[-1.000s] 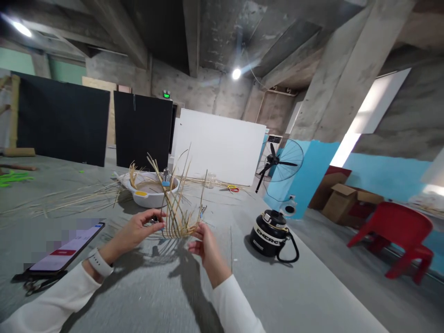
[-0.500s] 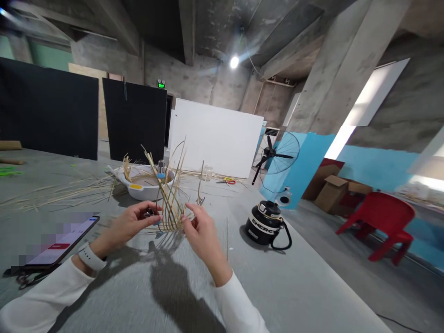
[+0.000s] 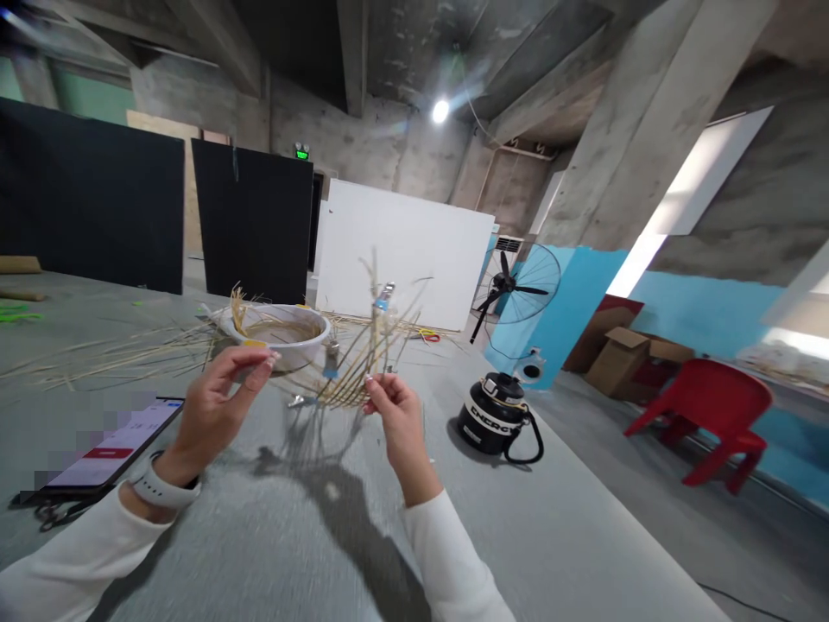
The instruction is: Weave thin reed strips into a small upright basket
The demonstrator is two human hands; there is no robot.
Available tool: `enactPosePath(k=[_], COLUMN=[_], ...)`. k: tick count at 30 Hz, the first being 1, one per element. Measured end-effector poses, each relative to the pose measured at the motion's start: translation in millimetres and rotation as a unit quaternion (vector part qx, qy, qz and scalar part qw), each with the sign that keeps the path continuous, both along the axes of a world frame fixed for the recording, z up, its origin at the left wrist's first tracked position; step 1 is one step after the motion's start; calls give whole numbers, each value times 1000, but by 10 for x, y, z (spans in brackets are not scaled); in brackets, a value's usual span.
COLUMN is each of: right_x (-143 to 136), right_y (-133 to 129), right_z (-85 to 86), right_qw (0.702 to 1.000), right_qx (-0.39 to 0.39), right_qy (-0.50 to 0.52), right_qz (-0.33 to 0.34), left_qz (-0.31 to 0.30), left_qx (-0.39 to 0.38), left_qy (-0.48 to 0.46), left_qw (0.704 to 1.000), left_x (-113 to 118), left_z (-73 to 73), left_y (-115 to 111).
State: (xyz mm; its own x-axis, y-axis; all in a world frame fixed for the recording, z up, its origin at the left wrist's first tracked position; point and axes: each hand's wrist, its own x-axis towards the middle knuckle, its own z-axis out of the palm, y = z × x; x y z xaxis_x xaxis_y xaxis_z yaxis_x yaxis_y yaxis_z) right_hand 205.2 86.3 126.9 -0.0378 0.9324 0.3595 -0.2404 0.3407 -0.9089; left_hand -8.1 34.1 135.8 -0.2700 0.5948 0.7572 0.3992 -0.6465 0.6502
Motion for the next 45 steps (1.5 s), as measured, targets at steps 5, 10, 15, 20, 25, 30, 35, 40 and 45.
enactPosePath(k=[5,10,15,20,25,30,35,40,45], right_x=[38,-74,-290,-231,21,31,-74,-74,-53], right_y=[112,98,3,-38,-40,-250,-347,-304,-320], right_z=[-87,-227,-419,-404,-113,182,143,74,98], right_qw=[980,975,975,965,937,930,912,909,905], right_qx=[-57,-102,-135,-200,-160,150,135,72,65], right_qy=[192,197,163,-114,-303,-328,-384,-392,-391], right_qz=[2,32,66,121,69,-69,50,117,152], left_qz=[45,36,-75,-183,-241,-295,-329,-338,-338], left_qx=[35,-2,-126,-233,-278,-304,-310,-332,-349], left_qy=[102,144,150,114,150,206,234,239,239], left_qw=[993,989,978,948,918,882,861,848,841], left_x=[-19,-5,-131,-358,-428,-331,-243,-231,-237], left_z=[-35,-56,-36,-71,-106,-68,-76,-105,-104], left_y=[20,84,140,257,297,217,170,181,183])
